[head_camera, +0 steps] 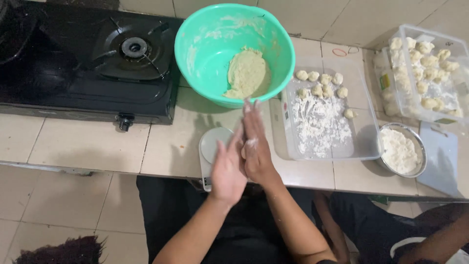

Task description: Weighing and shaping dough into small uniform balls for baking.

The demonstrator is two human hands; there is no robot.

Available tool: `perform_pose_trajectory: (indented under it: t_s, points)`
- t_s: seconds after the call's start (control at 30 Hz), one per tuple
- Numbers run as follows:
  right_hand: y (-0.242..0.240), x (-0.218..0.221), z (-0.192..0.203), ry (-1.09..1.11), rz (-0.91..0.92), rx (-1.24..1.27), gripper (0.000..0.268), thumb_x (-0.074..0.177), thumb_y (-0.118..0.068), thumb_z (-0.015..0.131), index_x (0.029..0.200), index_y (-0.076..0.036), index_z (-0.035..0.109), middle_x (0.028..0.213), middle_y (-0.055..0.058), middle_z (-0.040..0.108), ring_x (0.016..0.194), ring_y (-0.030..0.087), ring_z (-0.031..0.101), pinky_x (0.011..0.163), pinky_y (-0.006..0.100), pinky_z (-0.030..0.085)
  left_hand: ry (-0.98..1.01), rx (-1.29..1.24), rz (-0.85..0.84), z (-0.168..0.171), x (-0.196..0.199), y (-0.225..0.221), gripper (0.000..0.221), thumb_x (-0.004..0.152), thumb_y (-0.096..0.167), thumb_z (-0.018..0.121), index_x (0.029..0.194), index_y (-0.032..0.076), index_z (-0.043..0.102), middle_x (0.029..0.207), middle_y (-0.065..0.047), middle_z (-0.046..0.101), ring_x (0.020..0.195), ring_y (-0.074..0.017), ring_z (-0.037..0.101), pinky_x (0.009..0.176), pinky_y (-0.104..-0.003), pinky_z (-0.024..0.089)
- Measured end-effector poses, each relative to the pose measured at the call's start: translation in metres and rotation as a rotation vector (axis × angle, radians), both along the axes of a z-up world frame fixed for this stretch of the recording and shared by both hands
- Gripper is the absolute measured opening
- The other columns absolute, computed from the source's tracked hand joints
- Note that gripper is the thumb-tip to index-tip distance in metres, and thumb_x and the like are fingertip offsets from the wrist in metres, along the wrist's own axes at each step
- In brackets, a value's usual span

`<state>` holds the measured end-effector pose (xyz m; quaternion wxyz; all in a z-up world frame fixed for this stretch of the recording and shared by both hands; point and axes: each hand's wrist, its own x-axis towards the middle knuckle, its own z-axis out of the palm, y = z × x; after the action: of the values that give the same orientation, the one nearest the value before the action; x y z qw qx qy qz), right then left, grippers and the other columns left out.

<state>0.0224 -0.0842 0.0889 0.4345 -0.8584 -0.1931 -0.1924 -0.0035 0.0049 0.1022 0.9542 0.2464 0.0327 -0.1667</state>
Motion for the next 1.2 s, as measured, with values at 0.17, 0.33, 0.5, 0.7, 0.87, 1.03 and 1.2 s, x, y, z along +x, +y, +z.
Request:
perform_pose_trajectory:
  t_s: [0.17,0.33,0.5,0.7,0.87,1.03,1.2]
  points:
    - [0.014,-0.049,-0.011,0.245,0.344,0.254,0.068,0.100,-0.038,0.032,0.154,0.004,0.039,0.162,0.021,0.037,0.152,0.042,0.033,0.127,0.053,0.019,0.005,-0.079,0.320,0.013,0.032,0.024,0.075,0.100,0.065,0.029,0.160,0.021,0.037,0.165,-0.005,0.041,0.149,-0.0225,0.040,0.119,-0.036,0.030]
    - [0.022,-0.052,-0.015,0.553,0.176,0.926,0.064,0.093,-0.010,0.062,0.150,0.009,0.040,0.148,0.027,0.052,0.137,0.038,0.051,0.117,0.050,0.040,-0.089,0.171,0.601,-0.009,0.046,0.024,0.066,0.103,0.060,0.029,0.152,0.019,0.045,0.163,-0.010,0.042,0.147,-0.0270,0.042,0.117,-0.042,0.029]
    - [-0.021,-0.033,-0.026,0.828,0.061,1.456,0.048,0.101,-0.014,0.053,0.142,0.010,0.045,0.138,0.041,0.053,0.117,0.048,0.065,0.098,0.051,0.058,-0.221,0.429,0.789,-0.019,0.044,0.041,0.038,0.106,0.044,0.039,0.129,0.016,0.053,0.143,-0.007,0.056,0.127,-0.0181,0.057,0.103,-0.031,0.044]
    - [-0.164,0.001,-0.043,0.598,-0.444,0.892,0.055,0.113,-0.044,0.037,0.114,0.003,0.066,0.082,0.016,0.061,0.063,0.020,0.061,0.054,0.031,0.058,-0.296,1.081,0.658,-0.058,0.018,0.071,0.020,0.109,0.028,0.045,0.115,0.012,0.057,0.123,-0.004,0.053,0.123,-0.0176,0.052,0.110,-0.034,0.040]
    - [-0.244,0.032,-0.019,0.471,-0.667,0.005,0.042,0.097,-0.039,0.084,0.106,0.000,0.070,0.075,0.016,0.068,0.056,0.023,0.067,0.056,0.037,0.050,-0.410,1.472,0.388,-0.090,-0.001,0.063,0.036,0.107,0.045,0.037,0.119,0.017,0.054,0.130,-0.008,0.043,0.131,-0.0281,0.037,0.115,-0.052,0.021]
    - [-0.298,0.081,-0.061,0.537,-0.753,-0.241,0.026,0.091,-0.025,0.083,0.115,-0.020,0.079,0.105,0.010,0.075,0.100,0.032,0.073,0.086,0.043,0.056,-0.513,1.566,0.416,-0.106,0.007,0.052,0.024,0.108,0.039,0.041,0.118,0.021,0.055,0.134,-0.002,0.045,0.129,-0.0267,0.039,0.111,-0.050,0.024]
    - [-0.287,0.084,-0.048,0.599,-0.759,-0.270,0.031,0.098,-0.021,0.067,0.115,0.004,0.075,0.102,0.030,0.073,0.101,0.049,0.069,0.084,0.059,0.053,-0.551,1.391,0.516,-0.086,0.021,0.048,0.019,0.110,0.031,0.040,0.107,0.018,0.054,0.124,-0.002,0.049,0.124,-0.0249,0.047,0.108,-0.044,0.034]
